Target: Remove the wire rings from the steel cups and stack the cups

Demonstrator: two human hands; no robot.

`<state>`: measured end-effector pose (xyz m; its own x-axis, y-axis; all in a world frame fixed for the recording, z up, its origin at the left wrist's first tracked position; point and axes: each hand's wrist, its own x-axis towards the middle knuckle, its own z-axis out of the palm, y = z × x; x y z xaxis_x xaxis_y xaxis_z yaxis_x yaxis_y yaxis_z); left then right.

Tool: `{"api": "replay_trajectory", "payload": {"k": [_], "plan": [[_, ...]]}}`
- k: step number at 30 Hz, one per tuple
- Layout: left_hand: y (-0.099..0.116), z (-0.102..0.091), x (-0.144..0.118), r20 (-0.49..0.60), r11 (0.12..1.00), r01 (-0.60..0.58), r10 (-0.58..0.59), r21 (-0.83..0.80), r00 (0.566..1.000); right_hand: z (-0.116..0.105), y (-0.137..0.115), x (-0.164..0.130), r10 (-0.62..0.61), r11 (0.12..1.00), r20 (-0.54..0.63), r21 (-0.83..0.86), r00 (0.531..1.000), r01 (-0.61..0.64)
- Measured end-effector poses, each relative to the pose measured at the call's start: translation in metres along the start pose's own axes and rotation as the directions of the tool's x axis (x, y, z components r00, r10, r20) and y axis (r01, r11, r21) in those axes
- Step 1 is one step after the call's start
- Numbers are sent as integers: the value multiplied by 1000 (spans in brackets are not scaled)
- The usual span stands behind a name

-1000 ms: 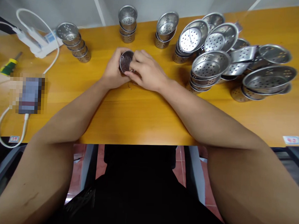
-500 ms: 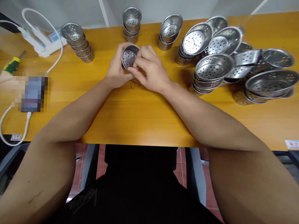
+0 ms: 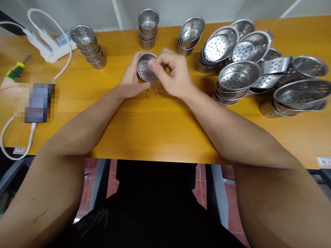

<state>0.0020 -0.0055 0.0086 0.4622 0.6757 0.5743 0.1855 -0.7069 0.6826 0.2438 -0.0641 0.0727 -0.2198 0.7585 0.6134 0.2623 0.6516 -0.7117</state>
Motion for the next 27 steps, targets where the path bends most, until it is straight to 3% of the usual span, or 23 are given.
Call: {"api": "replay_trajectory", "payload": {"k": [3, 7, 13, 15, 18, 19, 21, 23, 24, 27], "plan": [[-14, -4, -2, -41, 1000, 19, -18, 13, 999, -3, -5, 2, 47, 999, -56, 29, 997, -45], [-28, -13, 3, -199, 994, 108, -102, 21, 975, -2, -1, 3, 131, 991, -23, -28, 991, -132], [-53, -15, 10, -225, 953, 260, -290, -157, 930, 3, 29, 6, 306, 952, 11, -36, 952, -305], [-54, -16, 10, -224, 947, 317, -321, -55, 920, 1, 35, 6, 325, 944, 41, -76, 945, -321], [-51, -21, 10, -69, 886, 306, -301, 349, 951, -2, 41, 2, 339, 936, 117, -145, 934, -321], [-51, -22, 9, -61, 868, 294, -295, 399, 954, -2, 42, 0, 334, 937, 135, -160, 933, -312], [-51, -23, 8, -155, 917, 298, -264, 264, 952, 1, 47, -4, 320, 941, 143, -160, 936, -298], [-49, -21, 8, -288, 959, 283, -261, 35, 921, 5, 53, -6, 314, 945, 133, -145, 940, -295], [-46, -20, 8, -304, 961, 277, -266, -8, 915, 7, 56, -7, 314, 945, 126, -139, 941, -297], [-27, -14, 12, -294, 934, 347, -309, 87, 905, 9, 64, -5, 309, 946, 96, -136, 946, -295]]}}
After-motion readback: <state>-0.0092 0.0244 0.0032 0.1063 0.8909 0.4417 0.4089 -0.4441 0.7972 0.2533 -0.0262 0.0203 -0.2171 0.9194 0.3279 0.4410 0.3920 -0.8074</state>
